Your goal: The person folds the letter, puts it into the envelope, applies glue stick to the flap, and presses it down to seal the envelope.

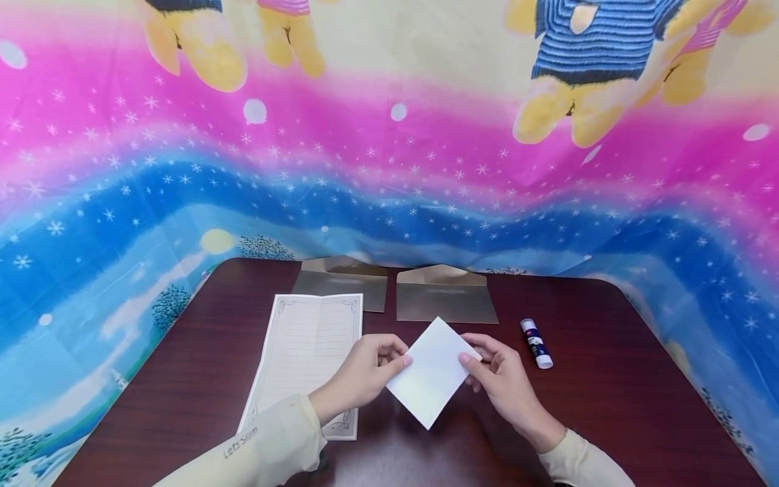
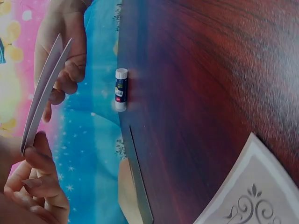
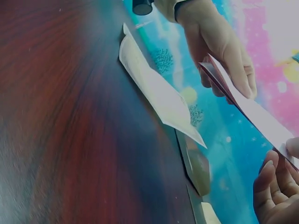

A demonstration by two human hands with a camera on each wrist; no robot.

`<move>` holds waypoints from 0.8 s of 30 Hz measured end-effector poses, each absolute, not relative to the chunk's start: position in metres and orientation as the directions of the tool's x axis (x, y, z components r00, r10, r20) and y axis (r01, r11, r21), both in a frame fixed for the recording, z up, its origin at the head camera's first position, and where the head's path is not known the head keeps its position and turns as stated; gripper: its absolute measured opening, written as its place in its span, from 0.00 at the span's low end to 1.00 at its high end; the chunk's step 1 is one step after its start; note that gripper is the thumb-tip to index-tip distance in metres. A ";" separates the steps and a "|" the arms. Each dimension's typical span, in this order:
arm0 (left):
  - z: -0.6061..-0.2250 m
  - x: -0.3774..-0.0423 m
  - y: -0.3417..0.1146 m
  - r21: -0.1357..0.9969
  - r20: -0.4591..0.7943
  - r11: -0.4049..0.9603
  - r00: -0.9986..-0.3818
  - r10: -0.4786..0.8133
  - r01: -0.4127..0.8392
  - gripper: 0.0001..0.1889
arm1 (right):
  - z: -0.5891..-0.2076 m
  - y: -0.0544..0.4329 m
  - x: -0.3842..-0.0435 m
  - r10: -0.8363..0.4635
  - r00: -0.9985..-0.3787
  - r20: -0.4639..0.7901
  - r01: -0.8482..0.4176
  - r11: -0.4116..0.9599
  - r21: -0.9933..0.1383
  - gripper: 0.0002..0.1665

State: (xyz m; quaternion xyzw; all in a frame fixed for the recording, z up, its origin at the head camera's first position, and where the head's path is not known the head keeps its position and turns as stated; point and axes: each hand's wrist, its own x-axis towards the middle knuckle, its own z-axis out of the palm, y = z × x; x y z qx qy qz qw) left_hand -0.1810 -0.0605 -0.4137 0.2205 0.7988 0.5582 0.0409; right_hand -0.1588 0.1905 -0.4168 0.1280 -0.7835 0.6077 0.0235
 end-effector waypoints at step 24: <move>-0.411 -0.219 -0.047 0.968 0.125 0.167 -0.936 0.330 0.188 0.07 | -0.427 0.191 -0.157 -0.029 -0.999 0.029 -0.034 0.184 -0.982 0.17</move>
